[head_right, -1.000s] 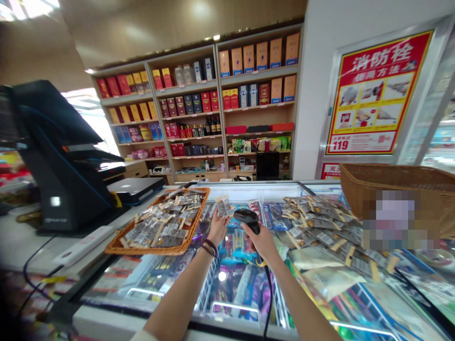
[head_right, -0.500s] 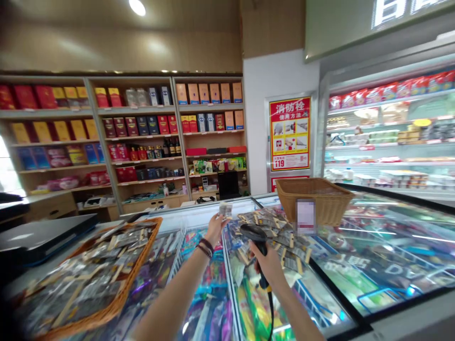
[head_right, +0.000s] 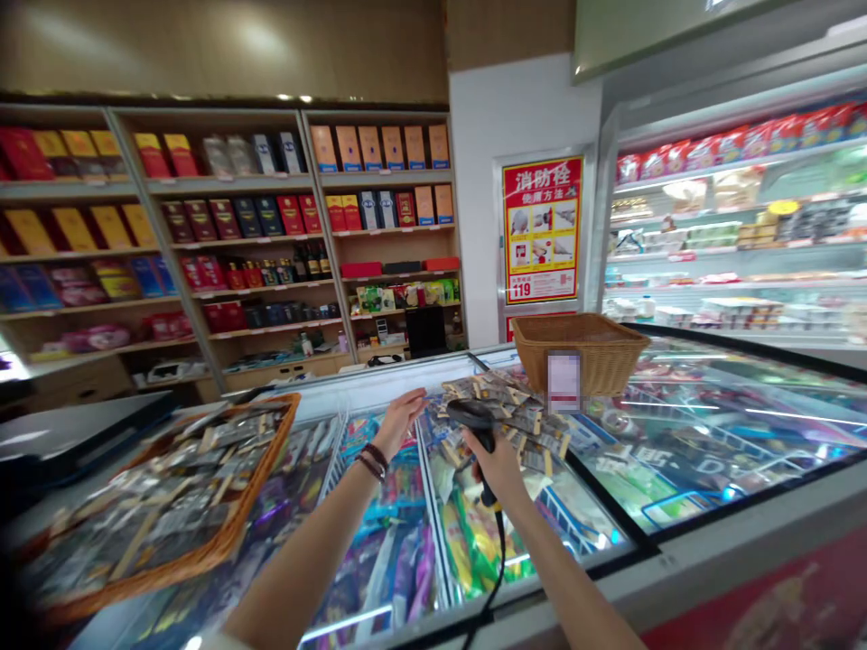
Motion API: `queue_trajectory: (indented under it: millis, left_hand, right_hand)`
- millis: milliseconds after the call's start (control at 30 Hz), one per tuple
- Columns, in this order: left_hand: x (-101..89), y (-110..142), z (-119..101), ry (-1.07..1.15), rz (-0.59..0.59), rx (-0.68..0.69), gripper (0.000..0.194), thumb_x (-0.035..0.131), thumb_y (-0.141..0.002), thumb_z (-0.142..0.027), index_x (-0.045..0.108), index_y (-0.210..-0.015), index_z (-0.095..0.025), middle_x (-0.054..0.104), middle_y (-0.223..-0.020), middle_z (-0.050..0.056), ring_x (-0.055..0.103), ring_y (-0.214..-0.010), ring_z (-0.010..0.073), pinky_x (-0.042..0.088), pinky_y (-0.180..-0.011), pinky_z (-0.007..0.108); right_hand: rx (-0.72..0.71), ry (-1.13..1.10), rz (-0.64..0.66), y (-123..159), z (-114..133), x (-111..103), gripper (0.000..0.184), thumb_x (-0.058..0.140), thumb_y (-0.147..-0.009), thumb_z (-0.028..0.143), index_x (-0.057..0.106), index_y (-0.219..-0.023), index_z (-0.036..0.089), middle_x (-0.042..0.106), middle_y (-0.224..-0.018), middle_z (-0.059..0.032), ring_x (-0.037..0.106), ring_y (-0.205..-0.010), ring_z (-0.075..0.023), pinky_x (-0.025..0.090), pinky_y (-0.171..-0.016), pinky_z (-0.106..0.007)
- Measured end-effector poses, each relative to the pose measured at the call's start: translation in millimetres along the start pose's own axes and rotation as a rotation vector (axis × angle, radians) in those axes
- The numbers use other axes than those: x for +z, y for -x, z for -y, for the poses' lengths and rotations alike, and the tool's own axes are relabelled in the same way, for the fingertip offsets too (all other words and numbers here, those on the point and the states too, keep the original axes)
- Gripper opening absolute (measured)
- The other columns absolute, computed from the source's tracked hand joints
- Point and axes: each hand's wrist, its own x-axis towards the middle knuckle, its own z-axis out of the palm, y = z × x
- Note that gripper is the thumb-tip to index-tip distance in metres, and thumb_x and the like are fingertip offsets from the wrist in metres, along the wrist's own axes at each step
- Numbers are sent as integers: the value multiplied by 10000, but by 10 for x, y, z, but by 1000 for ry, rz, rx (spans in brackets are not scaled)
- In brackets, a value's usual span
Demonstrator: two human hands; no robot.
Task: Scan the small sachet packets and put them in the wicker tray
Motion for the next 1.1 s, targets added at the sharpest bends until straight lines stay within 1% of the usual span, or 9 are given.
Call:
queue_trajectory:
  millis: [100, 300, 433, 500, 633, 767, 867, 1033, 1100]
  left_hand:
    - [-511, 170, -308, -167, -88, 27, 248, 798, -712, -142, 789, -960, -147, 789, -1038, 130, 749, -1040, 253, 525, -1072, 420]
    - [-1516, 537, -1084, -572, -335, 246, 242, 678, -776, -147, 789, -991, -163, 786, -1120, 121, 719, -1066, 252, 528, -1056, 414]
    - [-2095, 874, -1487, -1043, -537, 322, 344, 577, -843, -133, 752, -1138, -151, 737, -1253, 149, 657, -1217, 280, 473, -1130, 451]
    - [-2299, 1070, -1577, -1342, -655, 248, 415, 587, -863, -157, 701, -1261, -138, 655, -1400, 189, 545, -1378, 332, 388, -1197, 510]
    - [-2479, 1377, -1567, -1708, -791, -98, 680, 695, -864, -352, 531, -1476, -106, 387, -1635, 276, 234, -1556, 488, 237, -1193, 714]
    - [-2477, 1457, -1523, -1778, -768, -240, 822, 664, -891, -483, 414, -1566, -87, 284, -1666, 321, 211, -1537, 560, 191, -1140, 806]
    - [-2476, 1419, -1513, -1768, -655, -176, 782, 656, -906, -416, 407, -1576, -101, 319, -1657, 308, 279, -1523, 536, 250, -1154, 766]
    - [-2489, 1301, -1469, -1666, -305, 42, 607, 596, -876, -140, 538, -1480, -131, 403, -1643, 208, 452, -1483, 344, 359, -1235, 490]
    - [-2483, 1263, -1483, -1623, -224, 135, 531, 526, -874, -71, 619, -1393, -137, 498, -1578, 171, 508, -1437, 283, 395, -1223, 418]
  right_hand:
    - [0, -32, 117, -8, 60, 352, 513, 736, -689, 709, 572, -620, 228, 564, -438, 15, 487, -324, -119, 398, -350, -242]
    - [-29, -95, 258, 4, 183, 1167, 534, 767, -650, 728, 578, -660, 228, 596, -470, 12, 488, -328, -117, 388, -341, -244]
    - [-31, -134, 341, 39, 213, 1655, 547, 767, -648, 737, 568, -651, 227, 584, -468, 10, 493, -346, -114, 395, -361, -244]
    - [-22, -151, 362, 77, 198, 1853, 552, 777, -636, 736, 564, -657, 227, 619, -514, -1, 499, -352, -111, 395, -361, -246]
    - [0, -142, 392, 162, 93, 2107, 564, 776, -625, 746, 573, -676, 223, 675, -605, -22, 511, -353, -106, 374, -343, -244]
    - [1, -111, 411, 191, -19, 2156, 583, 778, -628, 764, 577, -672, 218, 654, -565, -16, 513, -350, -110, 375, -344, -242]
    - [54, -130, 415, 183, -48, 2117, 584, 776, -641, 772, 577, -702, 226, 598, -481, 14, 502, -342, -119, 386, -346, -242]
    - [102, -175, 410, 168, -60, 2072, 585, 787, -625, 766, 580, -703, 224, 571, -444, 28, 476, -316, -118, 376, -329, -250]
    - [106, -186, 397, 162, -66, 2060, 577, 795, -626, 752, 581, -702, 221, 573, -446, 27, 480, -315, -118, 382, -329, -252]
